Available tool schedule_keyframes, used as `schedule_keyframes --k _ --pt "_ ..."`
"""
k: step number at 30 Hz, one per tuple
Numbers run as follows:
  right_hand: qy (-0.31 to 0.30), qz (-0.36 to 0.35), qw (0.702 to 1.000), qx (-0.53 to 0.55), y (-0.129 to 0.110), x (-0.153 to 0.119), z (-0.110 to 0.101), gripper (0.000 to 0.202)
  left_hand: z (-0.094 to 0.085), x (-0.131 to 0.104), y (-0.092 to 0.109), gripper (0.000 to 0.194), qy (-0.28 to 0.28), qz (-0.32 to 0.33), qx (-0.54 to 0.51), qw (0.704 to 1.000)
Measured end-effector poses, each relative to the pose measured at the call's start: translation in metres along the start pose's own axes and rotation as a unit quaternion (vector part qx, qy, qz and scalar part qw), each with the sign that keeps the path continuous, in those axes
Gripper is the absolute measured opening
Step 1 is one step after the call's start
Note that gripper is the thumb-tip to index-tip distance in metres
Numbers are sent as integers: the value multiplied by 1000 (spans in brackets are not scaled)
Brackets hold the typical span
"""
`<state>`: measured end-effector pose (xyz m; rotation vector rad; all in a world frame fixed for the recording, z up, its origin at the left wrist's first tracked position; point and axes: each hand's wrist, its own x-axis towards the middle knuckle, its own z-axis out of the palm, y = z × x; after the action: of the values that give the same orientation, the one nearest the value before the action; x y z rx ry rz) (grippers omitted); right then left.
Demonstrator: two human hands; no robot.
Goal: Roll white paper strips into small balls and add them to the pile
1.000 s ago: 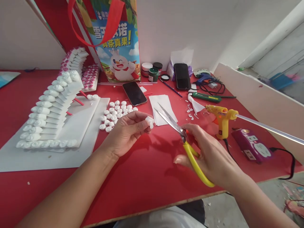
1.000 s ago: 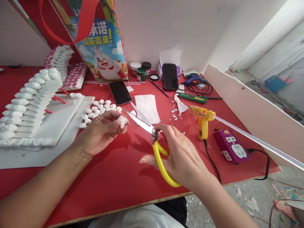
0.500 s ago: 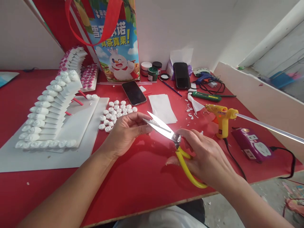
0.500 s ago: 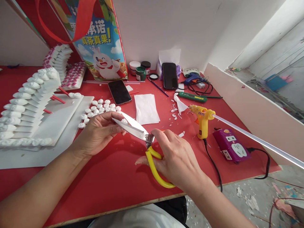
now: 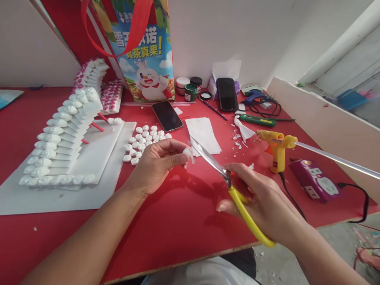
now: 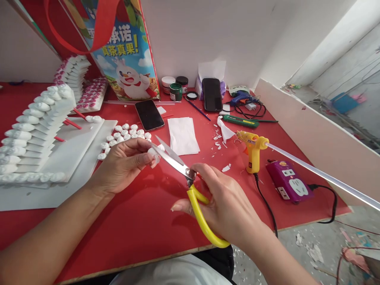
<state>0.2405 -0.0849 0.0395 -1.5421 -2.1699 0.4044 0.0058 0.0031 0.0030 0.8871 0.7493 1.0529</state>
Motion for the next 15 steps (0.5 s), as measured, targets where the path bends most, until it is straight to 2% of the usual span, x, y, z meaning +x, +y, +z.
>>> schedule_keyframes --k 6,15 --pt "35 -54 996 -67 1 1 8 50 0 0 -1 23 10 3 -6 1000" --pt "37 -72 993 -89 5 0 10 41 1 -1 0 24 5 8 -12 1000"
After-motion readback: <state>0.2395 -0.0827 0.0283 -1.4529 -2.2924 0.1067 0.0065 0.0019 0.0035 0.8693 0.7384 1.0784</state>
